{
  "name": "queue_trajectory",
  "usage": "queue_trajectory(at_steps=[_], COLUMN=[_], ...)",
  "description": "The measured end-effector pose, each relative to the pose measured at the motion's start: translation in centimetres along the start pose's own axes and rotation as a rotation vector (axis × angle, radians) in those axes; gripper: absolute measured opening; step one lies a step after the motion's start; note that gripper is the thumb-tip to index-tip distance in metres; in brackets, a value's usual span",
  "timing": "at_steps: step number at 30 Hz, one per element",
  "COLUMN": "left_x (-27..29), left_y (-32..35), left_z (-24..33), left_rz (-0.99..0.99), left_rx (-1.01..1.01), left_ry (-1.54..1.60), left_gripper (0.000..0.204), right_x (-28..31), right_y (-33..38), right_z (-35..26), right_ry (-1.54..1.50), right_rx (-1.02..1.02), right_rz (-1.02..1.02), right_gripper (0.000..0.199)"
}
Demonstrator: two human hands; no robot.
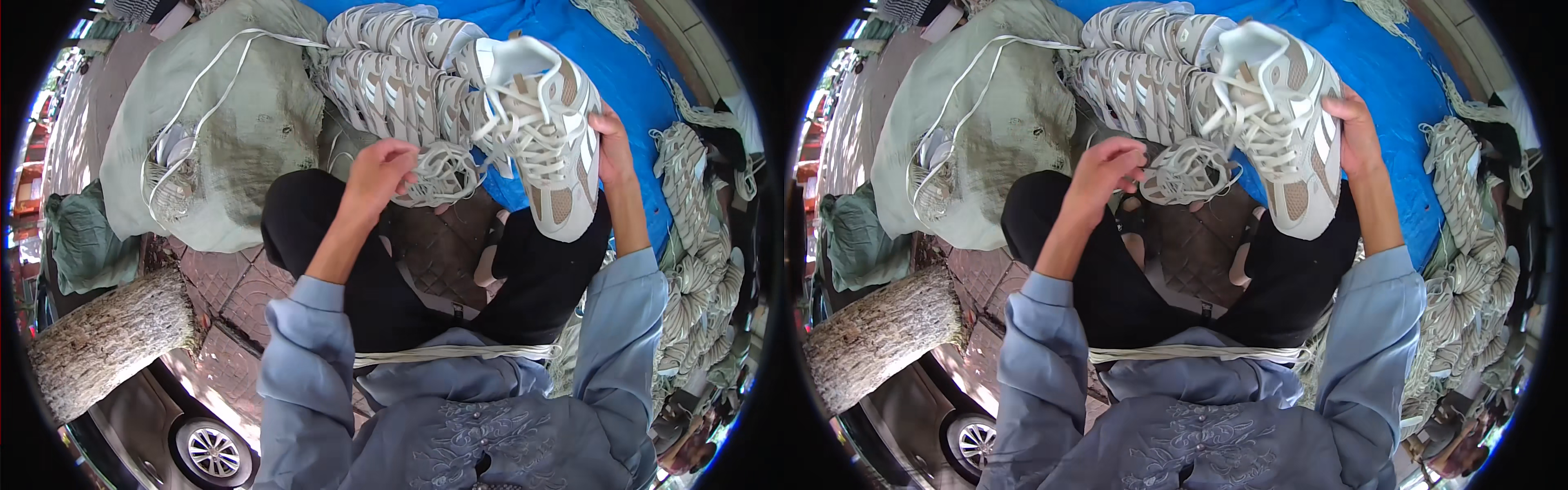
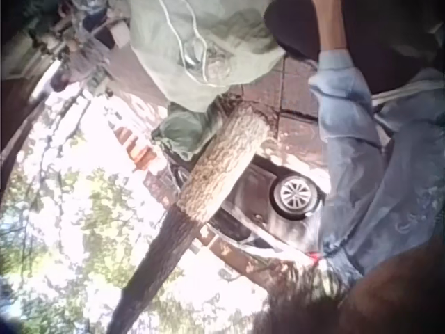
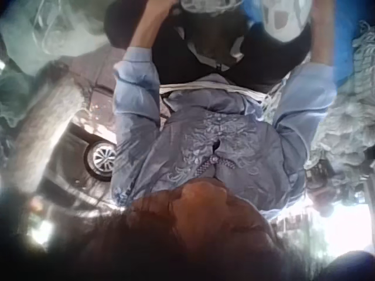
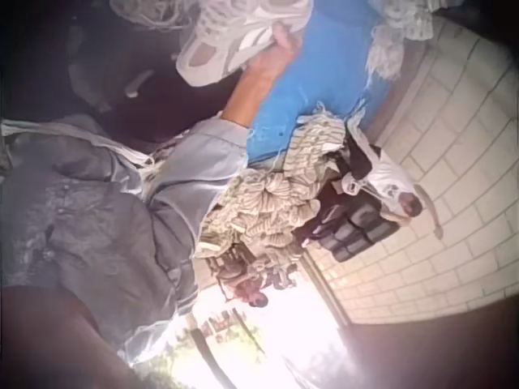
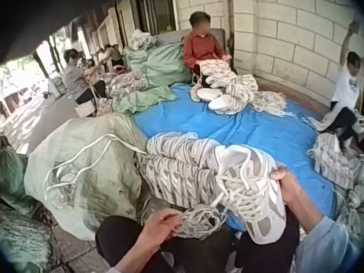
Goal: The person threads white shoelaces through the eyelets of a white sneaker, pulling the laces tight and arranging them. After finishing one shoe, they place it on a stack of similar shoes and pick up another to continue the process.
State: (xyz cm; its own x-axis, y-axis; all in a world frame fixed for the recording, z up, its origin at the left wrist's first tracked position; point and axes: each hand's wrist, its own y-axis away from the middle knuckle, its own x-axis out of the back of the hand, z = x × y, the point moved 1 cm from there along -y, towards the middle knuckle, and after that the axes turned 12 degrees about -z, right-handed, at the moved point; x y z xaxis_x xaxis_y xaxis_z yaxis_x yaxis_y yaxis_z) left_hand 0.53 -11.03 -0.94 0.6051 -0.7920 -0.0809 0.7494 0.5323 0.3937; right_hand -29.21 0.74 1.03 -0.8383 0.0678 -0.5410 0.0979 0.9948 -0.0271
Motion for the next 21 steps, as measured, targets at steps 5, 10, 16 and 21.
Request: queue_trajectory(at_steps=[5,10,16,21], left_x=[-1.2,-1.2,1.0,-1.0], left_y=[-7.3,-13.0,-15.7,-14.9], left_z=[-11.2,-16.4,-21.2,-22.1], left_rz=[0.323,0.362,-0.079,-0.274], left_rx=[0.246,0.208,0.329,0.249], left_ry=[-0.161,-0.918,-0.649,-0.064], left_gripper=[0.018,0.030,0.056,0.024], right_x=[1.2,0.3,1.7,1.5], right_y=[-0.4,1.4,3.2,3.2], right_z=[2.5,2.0,2.1,2.9], right_ry=[0.133,0.174,0.078,-0.139], right_rx=[-0.166,-0.180,-0.190,-0.160], right_rz=[0.089,0.218,0.272,0.272], right_gripper=[0.051,0.058,0.063,0.060])
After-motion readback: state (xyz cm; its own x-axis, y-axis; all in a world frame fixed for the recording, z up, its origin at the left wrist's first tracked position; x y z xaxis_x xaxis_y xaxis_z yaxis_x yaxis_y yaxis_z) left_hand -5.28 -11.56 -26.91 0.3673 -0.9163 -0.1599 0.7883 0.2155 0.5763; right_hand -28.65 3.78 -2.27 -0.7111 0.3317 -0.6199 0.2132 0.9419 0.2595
